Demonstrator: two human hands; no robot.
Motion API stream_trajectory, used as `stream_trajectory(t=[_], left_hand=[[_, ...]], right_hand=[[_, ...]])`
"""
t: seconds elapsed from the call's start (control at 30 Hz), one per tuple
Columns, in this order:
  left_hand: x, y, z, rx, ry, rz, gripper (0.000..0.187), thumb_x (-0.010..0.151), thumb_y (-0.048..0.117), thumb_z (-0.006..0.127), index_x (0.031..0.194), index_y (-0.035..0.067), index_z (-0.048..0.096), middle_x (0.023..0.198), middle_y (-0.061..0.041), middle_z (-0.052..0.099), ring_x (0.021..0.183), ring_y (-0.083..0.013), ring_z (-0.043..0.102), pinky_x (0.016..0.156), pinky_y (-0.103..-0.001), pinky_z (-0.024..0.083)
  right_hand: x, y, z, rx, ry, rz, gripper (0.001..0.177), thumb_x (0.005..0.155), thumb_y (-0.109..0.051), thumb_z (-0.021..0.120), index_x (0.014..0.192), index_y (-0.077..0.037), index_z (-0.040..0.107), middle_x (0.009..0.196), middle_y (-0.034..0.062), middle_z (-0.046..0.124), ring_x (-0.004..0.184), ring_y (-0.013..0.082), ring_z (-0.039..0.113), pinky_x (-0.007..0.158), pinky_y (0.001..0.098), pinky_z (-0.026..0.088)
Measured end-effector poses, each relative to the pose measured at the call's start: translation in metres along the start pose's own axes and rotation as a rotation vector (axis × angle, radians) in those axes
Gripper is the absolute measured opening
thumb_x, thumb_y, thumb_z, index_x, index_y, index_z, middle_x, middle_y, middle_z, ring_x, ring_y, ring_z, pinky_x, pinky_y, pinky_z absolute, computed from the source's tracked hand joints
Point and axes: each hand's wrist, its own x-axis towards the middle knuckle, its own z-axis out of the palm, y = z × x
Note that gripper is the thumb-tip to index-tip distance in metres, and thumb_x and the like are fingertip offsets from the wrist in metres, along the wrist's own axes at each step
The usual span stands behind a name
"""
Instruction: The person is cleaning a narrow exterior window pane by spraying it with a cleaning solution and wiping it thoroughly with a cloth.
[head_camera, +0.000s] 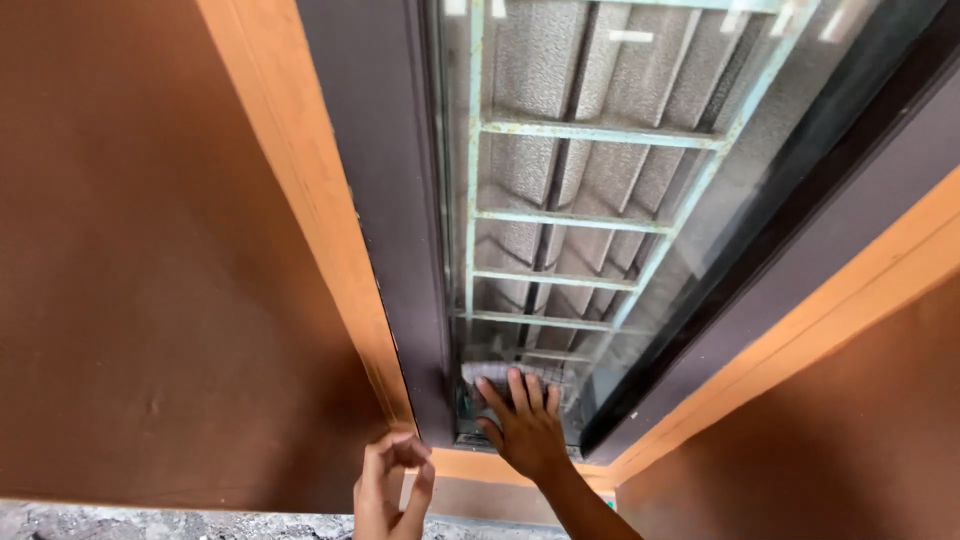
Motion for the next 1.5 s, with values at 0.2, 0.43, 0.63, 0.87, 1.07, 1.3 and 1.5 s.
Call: stream_trajectory(t=[0.2, 0.43, 0.63, 0.87, 1.07, 1.3, 1.5], left_hand=[[-0.012, -0.023, -0.019, 0.019, 0.038, 0.022, 0.029, 0.088, 0.024, 0.069, 0.114, 0.010, 0.064, 0.087, -0.002, 0.076, 0.069, -0.0143, 0.071, 0.073, -0.030, 0.058], [-0.012, -0.011, -0.015, 0.066, 0.040, -0.158, 0.031, 0.080, 0.003, 0.070, 0.110, 0.014, 0.071, 0.078, 0.001, 0.075, 0.061, -0.0125, 0.067, 0.069, -0.027, 0.052], [-0.006, 0.002, -0.027, 0.095, -0.039, -0.137, 0.035, 0.079, 0.002, 0.068, 0.111, 0.016, 0.069, 0.078, 0.004, 0.072, 0.062, -0.0126, 0.065, 0.069, -0.028, 0.052], [-0.006, 0.020, -0.020, 0.130, -0.088, 0.051, 0.027, 0.083, 0.013, 0.067, 0.109, 0.018, 0.069, 0.080, 0.007, 0.075, 0.064, -0.0091, 0.072, 0.073, -0.027, 0.058], [-0.005, -0.017, -0.012, 0.152, -0.230, -0.094, 0.027, 0.088, 0.033, 0.074, 0.112, 0.022, 0.068, 0.088, 0.009, 0.074, 0.070, -0.0082, 0.075, 0.075, -0.027, 0.061], [0.001, 0.000, -0.009, 0.115, -0.176, 0.124, 0.019, 0.089, 0.022, 0.072, 0.108, 0.020, 0.070, 0.088, 0.005, 0.078, 0.072, -0.0101, 0.072, 0.069, -0.027, 0.054], [0.011, 0.004, -0.003, 0.172, -0.317, 0.093, 0.017, 0.092, 0.025, 0.070, 0.108, 0.018, 0.067, 0.101, 0.003, 0.069, 0.085, -0.0117, 0.070, 0.079, -0.027, 0.056]], right_hand=[[0.120, 0.005, -0.056, 0.146, 0.173, 0.150, 0.049, 0.102, -0.051, 0.051, 0.146, -0.032, 0.061, 0.166, 0.0203, 0.028, 0.157, 0.0440, 0.012, 0.123, 0.0692, 0.000], [0.032, -0.034, 0.000, 0.011, 0.245, 0.160, 0.039, 0.100, -0.035, 0.062, 0.137, -0.022, 0.060, 0.151, 0.0212, 0.047, 0.140, 0.0502, 0.043, 0.112, 0.0719, 0.031], [0.081, -0.020, -0.025, 0.008, 0.111, 0.217, 0.050, 0.093, -0.046, 0.053, 0.141, -0.034, 0.060, 0.153, 0.0195, 0.046, 0.135, 0.0542, 0.043, 0.108, 0.0785, 0.026], [0.231, 0.011, -0.130, -0.008, 0.330, 0.255, 0.068, 0.106, -0.061, 0.035, 0.165, -0.026, 0.038, 0.170, 0.0266, 0.001, 0.159, 0.0487, -0.004, 0.125, 0.0788, -0.001], [0.181, -0.002, -0.101, 0.016, 0.188, 0.147, 0.065, 0.109, -0.052, 0.029, 0.166, -0.020, 0.026, 0.172, 0.0190, 0.010, 0.159, 0.0407, -0.002, 0.119, 0.0788, -0.007], [0.242, 0.016, -0.155, -0.055, 0.242, 0.118, 0.060, 0.112, -0.047, 0.036, 0.167, -0.027, 0.025, 0.173, 0.0130, 0.004, 0.161, 0.0335, 0.001, 0.122, 0.0769, -0.004], [0.394, 0.064, -0.309, -0.133, 0.184, 0.196, 0.057, 0.118, -0.045, 0.026, 0.171, -0.023, 0.023, 0.171, 0.0154, 0.010, 0.161, 0.0369, 0.008, 0.124, 0.0724, -0.002]])
